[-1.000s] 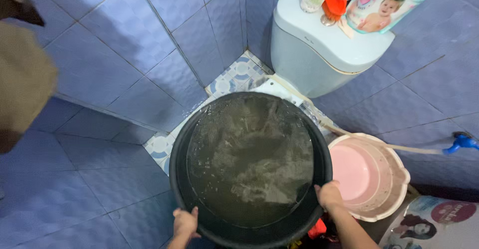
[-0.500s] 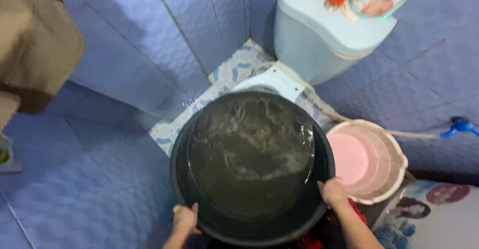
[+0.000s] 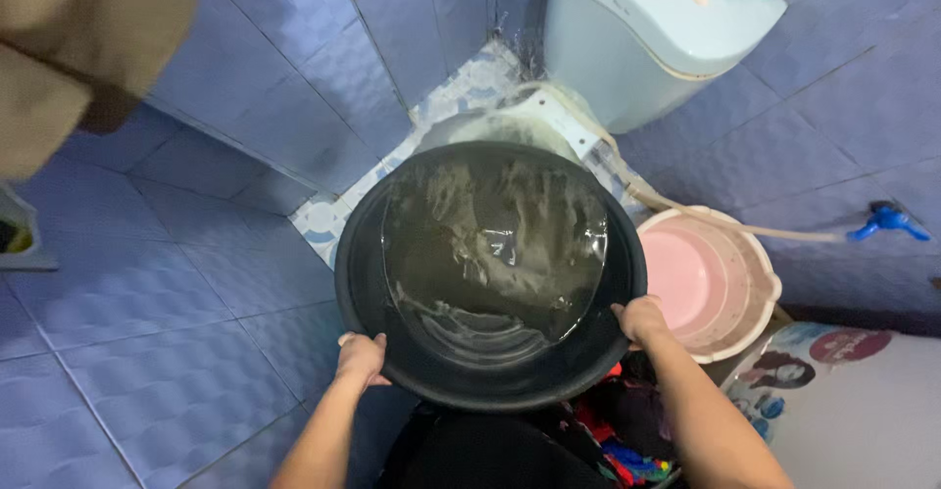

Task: The person hand-washes multiple garments in a large black basin filled with water, scrubbing and rinsing each item before transferring it to a smaller basket. The person then empties the basin into a toilet and refills it with fresh water from a hose.

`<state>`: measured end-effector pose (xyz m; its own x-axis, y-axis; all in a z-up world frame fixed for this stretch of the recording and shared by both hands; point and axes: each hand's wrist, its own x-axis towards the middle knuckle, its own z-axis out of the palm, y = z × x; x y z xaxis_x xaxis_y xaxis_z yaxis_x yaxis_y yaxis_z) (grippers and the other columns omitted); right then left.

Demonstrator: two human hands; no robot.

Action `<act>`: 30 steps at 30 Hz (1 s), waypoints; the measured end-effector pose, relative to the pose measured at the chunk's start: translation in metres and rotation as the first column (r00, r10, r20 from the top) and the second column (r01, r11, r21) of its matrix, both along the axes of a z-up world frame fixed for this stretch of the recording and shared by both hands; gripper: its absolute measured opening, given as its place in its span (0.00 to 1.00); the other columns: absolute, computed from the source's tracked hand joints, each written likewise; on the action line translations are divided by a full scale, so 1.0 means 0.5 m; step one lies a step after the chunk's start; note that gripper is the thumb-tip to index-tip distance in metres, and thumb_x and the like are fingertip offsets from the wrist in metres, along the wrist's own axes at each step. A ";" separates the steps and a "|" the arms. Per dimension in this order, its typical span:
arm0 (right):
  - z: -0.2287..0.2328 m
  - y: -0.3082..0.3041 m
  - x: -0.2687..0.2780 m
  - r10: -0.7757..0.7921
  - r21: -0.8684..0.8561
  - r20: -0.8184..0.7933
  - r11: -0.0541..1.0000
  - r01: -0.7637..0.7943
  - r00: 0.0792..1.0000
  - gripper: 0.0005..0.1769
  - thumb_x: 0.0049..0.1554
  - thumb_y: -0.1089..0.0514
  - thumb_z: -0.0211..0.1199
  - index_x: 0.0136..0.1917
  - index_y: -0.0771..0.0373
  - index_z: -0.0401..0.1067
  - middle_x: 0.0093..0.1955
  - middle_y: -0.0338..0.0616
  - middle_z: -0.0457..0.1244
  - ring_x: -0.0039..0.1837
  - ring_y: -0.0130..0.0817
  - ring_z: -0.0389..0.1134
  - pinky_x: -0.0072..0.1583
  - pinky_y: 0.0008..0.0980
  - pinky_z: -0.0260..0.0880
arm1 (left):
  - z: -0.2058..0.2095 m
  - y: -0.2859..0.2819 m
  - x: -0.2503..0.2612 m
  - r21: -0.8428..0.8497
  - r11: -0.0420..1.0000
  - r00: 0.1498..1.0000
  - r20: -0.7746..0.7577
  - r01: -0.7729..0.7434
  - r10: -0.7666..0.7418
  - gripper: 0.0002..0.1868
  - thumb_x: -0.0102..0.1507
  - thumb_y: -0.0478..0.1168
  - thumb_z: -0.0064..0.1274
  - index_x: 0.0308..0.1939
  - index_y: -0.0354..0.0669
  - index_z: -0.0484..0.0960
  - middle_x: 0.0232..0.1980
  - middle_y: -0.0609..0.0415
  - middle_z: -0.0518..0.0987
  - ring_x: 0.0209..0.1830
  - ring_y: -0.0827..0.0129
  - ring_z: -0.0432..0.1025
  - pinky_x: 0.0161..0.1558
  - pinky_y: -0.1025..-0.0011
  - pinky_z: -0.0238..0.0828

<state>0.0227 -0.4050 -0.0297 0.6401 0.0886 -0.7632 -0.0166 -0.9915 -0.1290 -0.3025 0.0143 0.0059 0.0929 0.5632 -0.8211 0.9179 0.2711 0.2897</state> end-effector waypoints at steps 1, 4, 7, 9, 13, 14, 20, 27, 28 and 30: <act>0.003 0.004 0.007 -0.040 0.006 -0.014 0.999 0.040 0.999 0.38 0.65 0.37 0.54 0.44 0.81 0.75 0.41 0.64 0.73 0.39 0.53 0.77 0.44 0.37 0.76 | 0.014 0.002 0.013 0.003 1.000 1.000 0.001 0.003 -0.003 0.39 0.70 0.51 0.48 0.61 0.15 0.49 0.54 0.23 0.77 0.35 0.36 0.81 0.29 0.55 0.80; 0.012 0.007 -0.002 -0.142 0.005 -0.050 0.990 0.143 0.989 0.36 0.64 0.39 0.57 0.51 0.83 0.70 0.44 0.63 0.71 0.40 0.54 0.76 0.39 0.43 0.78 | 0.043 0.002 0.018 -0.007 1.000 1.000 -0.008 0.016 -0.016 0.38 0.69 0.50 0.49 0.61 0.14 0.50 0.52 0.24 0.77 0.34 0.37 0.81 0.29 0.55 0.80; 0.024 0.013 0.005 -0.209 0.016 -0.051 0.978 0.210 0.977 0.38 0.63 0.39 0.60 0.56 0.85 0.65 0.44 0.64 0.71 0.40 0.55 0.77 0.38 0.44 0.80 | 0.060 0.008 0.030 -0.007 1.000 1.000 -0.008 0.028 -0.028 0.37 0.69 0.48 0.49 0.60 0.14 0.50 0.51 0.24 0.78 0.33 0.37 0.81 0.28 0.56 0.79; 0.031 0.016 0.002 -0.234 0.034 -0.089 0.971 0.238 0.968 0.38 0.63 0.40 0.59 0.56 0.85 0.64 0.43 0.63 0.72 0.40 0.55 0.76 0.38 0.45 0.80 | 0.072 0.008 0.029 -0.006 0.998 0.998 0.002 0.055 -0.055 0.37 0.70 0.48 0.49 0.59 0.13 0.50 0.51 0.24 0.78 0.33 0.38 0.81 0.28 0.57 0.80; 0.043 0.010 -0.005 -0.265 0.048 -0.093 0.962 0.270 0.960 0.32 0.62 0.41 0.60 0.51 0.79 0.71 0.42 0.59 0.71 0.39 0.53 0.75 0.36 0.47 0.79 | 0.082 0.007 0.026 -0.015 0.999 0.999 -0.007 -0.046 0.046 0.39 0.68 0.46 0.51 0.62 0.15 0.46 0.53 0.25 0.78 0.34 0.40 0.81 0.29 0.55 0.82; 0.045 0.009 -0.008 -0.304 0.052 -0.121 0.949 0.312 0.945 0.31 0.62 0.41 0.61 0.50 0.78 0.72 0.41 0.59 0.70 0.38 0.53 0.75 0.36 0.48 0.78 | 0.078 0.007 0.020 -0.024 0.998 0.998 -0.002 -0.060 0.060 0.40 0.68 0.45 0.52 0.62 0.14 0.45 0.54 0.25 0.77 0.34 0.39 0.81 0.29 0.55 0.81; 0.057 -0.002 -0.018 -0.274 0.064 -0.103 0.957 0.282 0.956 0.30 0.62 0.41 0.62 0.49 0.77 0.75 0.39 0.58 0.69 0.36 0.52 0.74 0.34 0.47 0.78 | 0.078 0.025 0.005 -0.043 0.998 0.999 -0.013 0.035 -0.036 0.38 0.69 0.47 0.50 0.64 0.13 0.52 0.51 0.26 0.78 0.31 0.41 0.82 0.27 0.57 0.82; 0.058 -0.018 -0.011 -0.035 -0.018 -0.107 0.999 0.033 0.994 0.30 0.63 0.40 0.60 0.45 0.73 0.79 0.36 0.53 0.69 0.35 0.44 0.73 0.35 0.39 0.75 | 0.179 0.051 0.042 -0.031 0.992 0.993 -0.002 0.121 -0.121 0.32 0.69 0.47 0.49 0.58 0.12 0.67 0.48 0.29 0.82 0.27 0.46 0.81 0.26 0.59 0.79; 0.057 -0.025 -0.020 -0.172 0.027 -0.159 0.984 0.178 0.972 0.27 0.63 0.43 0.61 0.45 0.74 0.78 0.36 0.53 0.70 0.34 0.45 0.73 0.34 0.41 0.75 | 0.194 0.052 0.043 -0.020 0.995 0.995 0.005 0.095 -0.095 0.30 0.68 0.46 0.51 0.58 0.13 0.68 0.47 0.29 0.81 0.27 0.46 0.81 0.26 0.59 0.80; 0.054 -0.036 -0.033 -0.426 0.099 -0.270 0.880 0.465 0.864 0.22 0.62 0.49 0.62 0.45 0.75 0.77 0.36 0.54 0.71 0.33 0.46 0.72 0.33 0.44 0.74 | 0.223 0.063 0.049 0.006 0.999 0.998 0.026 0.051 -0.051 0.28 0.67 0.43 0.53 0.56 0.14 0.70 0.47 0.30 0.80 0.27 0.46 0.81 0.25 0.58 0.83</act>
